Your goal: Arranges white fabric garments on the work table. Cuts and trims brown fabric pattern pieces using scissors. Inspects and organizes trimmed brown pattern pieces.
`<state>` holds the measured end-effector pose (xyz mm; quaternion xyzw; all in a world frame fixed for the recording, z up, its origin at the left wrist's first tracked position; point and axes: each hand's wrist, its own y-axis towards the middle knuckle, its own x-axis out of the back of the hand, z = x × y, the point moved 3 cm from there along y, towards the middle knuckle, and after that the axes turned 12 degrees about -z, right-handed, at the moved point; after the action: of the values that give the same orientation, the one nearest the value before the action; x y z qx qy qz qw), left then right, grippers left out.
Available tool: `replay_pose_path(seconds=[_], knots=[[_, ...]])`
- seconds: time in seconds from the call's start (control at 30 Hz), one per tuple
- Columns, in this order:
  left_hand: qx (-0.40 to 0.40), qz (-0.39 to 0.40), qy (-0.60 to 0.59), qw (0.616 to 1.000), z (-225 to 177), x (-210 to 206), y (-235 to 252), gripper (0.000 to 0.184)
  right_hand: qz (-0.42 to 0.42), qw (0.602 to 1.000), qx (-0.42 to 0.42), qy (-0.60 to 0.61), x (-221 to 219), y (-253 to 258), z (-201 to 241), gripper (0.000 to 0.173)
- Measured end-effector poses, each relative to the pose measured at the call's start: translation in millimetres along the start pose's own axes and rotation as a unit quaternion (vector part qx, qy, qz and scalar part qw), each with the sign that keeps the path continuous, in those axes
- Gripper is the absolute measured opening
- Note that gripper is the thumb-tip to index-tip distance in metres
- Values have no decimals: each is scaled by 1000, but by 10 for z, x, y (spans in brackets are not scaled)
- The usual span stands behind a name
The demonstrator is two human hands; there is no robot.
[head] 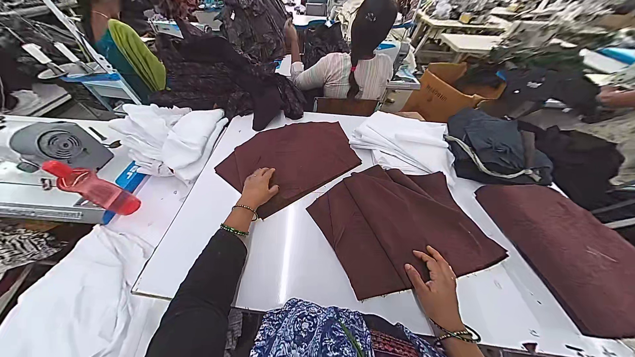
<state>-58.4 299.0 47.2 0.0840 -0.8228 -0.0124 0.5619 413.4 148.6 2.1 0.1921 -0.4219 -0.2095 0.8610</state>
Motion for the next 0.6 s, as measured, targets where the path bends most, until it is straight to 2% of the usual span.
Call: replay_pose_path(seconds=[0.1,0.17,0.23,0.3,0.33,0.37,0.43,0.5,0.6], knots=[[73,-223,-24,972,26,123,-49,47,9,1000,12,-4,16,11,10,62],[92,-304,-66,946,-75,242,-31,46,18,1000,19,-3,8,19,13,63],[4,-263,-90,961,-445,223,2,43,28,999,17,1,7,5,9,64],[-147,-161,-92,972,-945,-19,118,37,31,999,18,5,13,17,5,63],[-195,-113,-81,971,-1147,-168,208,38,31,999,21,7,14,17,0,63],[-199,-54,-57,977,-1284,-305,309,44,33,999,26,9,21,9,-10,63],[-159,36,-3,987,-1387,-542,514,58,40,998,40,16,52,-27,-43,65],[-136,76,27,987,-1432,-731,635,65,63,996,56,24,103,-76,-100,67],[-128,114,47,984,-1663,-819,664,65,92,992,80,20,177,-89,-148,67]])
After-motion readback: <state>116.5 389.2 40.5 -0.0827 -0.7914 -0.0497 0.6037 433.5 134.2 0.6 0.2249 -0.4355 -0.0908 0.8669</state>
